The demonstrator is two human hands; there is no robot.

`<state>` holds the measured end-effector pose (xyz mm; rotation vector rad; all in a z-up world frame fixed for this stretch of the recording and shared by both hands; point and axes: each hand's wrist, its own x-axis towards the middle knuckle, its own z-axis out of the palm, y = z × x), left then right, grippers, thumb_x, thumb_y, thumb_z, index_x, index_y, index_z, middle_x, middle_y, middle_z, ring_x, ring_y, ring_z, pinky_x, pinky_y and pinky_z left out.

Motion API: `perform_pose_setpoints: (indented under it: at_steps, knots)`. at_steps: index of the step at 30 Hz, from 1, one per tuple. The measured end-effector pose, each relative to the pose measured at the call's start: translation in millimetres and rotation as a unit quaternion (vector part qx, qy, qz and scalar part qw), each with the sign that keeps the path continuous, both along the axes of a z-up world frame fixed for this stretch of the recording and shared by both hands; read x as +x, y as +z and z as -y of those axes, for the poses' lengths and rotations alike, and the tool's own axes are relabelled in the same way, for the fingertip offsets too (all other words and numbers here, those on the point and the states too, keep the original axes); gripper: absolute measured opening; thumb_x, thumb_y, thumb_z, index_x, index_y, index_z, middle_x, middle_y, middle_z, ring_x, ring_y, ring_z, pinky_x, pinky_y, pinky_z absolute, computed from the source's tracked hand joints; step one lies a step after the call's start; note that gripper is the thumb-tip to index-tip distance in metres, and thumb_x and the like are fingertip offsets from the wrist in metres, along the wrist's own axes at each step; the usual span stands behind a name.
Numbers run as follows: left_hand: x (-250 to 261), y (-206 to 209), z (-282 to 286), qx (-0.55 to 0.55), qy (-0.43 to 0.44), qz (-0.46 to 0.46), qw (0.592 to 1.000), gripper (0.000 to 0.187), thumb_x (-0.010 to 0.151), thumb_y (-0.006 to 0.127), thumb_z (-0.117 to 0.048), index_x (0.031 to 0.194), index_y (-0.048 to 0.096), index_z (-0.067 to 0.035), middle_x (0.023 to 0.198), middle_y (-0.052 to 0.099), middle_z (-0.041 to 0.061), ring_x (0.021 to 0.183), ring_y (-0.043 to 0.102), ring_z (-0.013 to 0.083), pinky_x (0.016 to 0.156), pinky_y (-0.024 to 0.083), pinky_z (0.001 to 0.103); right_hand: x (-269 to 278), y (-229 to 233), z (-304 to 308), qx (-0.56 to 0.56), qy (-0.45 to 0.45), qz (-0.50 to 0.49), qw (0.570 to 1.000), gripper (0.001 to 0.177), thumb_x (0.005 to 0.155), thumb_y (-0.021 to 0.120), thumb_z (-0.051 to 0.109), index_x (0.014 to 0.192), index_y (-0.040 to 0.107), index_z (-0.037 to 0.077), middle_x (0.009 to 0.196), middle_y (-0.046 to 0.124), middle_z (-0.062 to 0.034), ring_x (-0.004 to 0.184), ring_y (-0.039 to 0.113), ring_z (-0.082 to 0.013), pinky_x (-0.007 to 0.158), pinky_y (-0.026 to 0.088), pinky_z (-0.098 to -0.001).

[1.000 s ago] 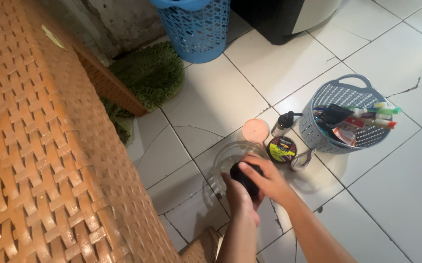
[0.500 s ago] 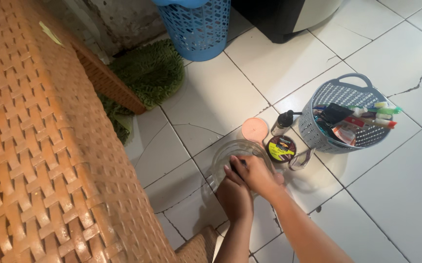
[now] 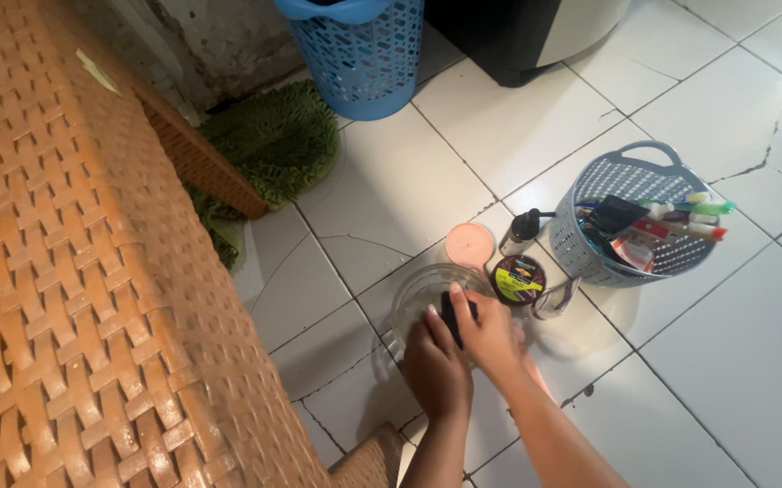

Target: The person repeatedly wipes a woven rattan table with a dark cloth. They periodically dip the cloth into a glass bowl of water on the floor to wet it before resuming wiping the table surface.

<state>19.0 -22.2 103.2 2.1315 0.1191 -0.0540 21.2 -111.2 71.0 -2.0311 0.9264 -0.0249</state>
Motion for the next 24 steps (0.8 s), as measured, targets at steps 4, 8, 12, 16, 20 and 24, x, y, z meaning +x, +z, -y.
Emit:
perform_pose_setpoints:
  at_steps: [4,8,12,16,20,24]
  knots:
    - [3.9,8.6,14.3,-0.126,0.077,0.049,0.988,0.039,0.102,0.05,-0.033,0.121,0.055,0.0,0.12,0.06,0.021,0.109,0.061,0.0377,0.091,0.05,0.048,-14.7,31.0,18.5,0.277,0.048,0.22,0.934,0.034,0.105,0.054,0.035,0.113,0.069,0.006,0.108,0.067,-0.007,0.103,0.06,-0.0141,0.091,0.047,-0.0266]
    - [-8.6,57.4,25.7,-0.206,0.043,0.125,0.97,0.033,0.101,0.052,-0.019,0.129,0.052,-0.001,0.128,0.056,0.021,0.119,0.058,0.0378,0.104,0.045,0.048,-34.1,69.1,30.2,0.276,0.058,0.212,0.936,0.024,0.094,0.066,0.02,0.115,0.07,0.009,0.113,0.071,-0.0057,0.108,0.063,-0.0128,0.094,0.049,-0.0264]
    - [-15.1,135.3,23.8,-0.217,0.016,0.2,0.955,0.033,0.093,0.06,-0.003,0.125,0.056,0.0,0.139,0.043,0.024,0.123,0.053,0.0405,0.104,0.041,0.048,-39.4,114.9,39.9,0.183,0.076,0.345,0.917,0.015,0.09,0.073,0.007,0.103,0.072,0.0,0.12,0.071,-0.0079,0.116,0.064,-0.0154,0.096,0.051,-0.0304]
    - [-22.6,214.9,16.0,-0.237,-0.04,0.22,0.945,0.026,0.09,0.064,-0.005,0.116,0.062,-0.004,0.125,0.054,0.019,0.119,0.058,0.0354,0.102,0.045,0.046,-48.0,187.5,40.5,0.213,-0.009,0.358,0.909,0.012,0.096,0.068,0.005,0.103,0.065,-0.004,0.124,0.072,-0.0079,0.111,0.065,-0.0165,0.095,0.051,-0.0316]
    - [-33.2,284.2,-11.0,-0.281,-0.109,0.177,0.937,0.017,0.088,0.068,-0.007,0.105,0.067,-0.008,0.11,0.063,0.011,0.11,0.066,0.0277,0.096,0.052,0.039,-61.2,269.7,33.9,0.192,0.104,0.349,0.911,0.029,0.095,0.062,0.005,0.124,0.059,0.002,0.125,0.067,-0.0091,0.121,0.061,-0.0123,0.102,0.048,-0.0288]
    - [-33.5,352.3,-53.6,-0.289,-0.122,0.122,0.941,0.016,0.085,0.075,-0.014,0.101,0.074,-0.014,0.1,0.064,0.005,0.096,0.07,0.0222,0.083,0.055,0.032,-73.7,332.7,18.2,0.23,0.218,0.233,0.919,0.052,0.088,0.064,0.005,0.138,0.053,0.01,0.13,0.069,-0.0066,0.117,0.064,-0.0114,0.098,0.052,-0.0293]
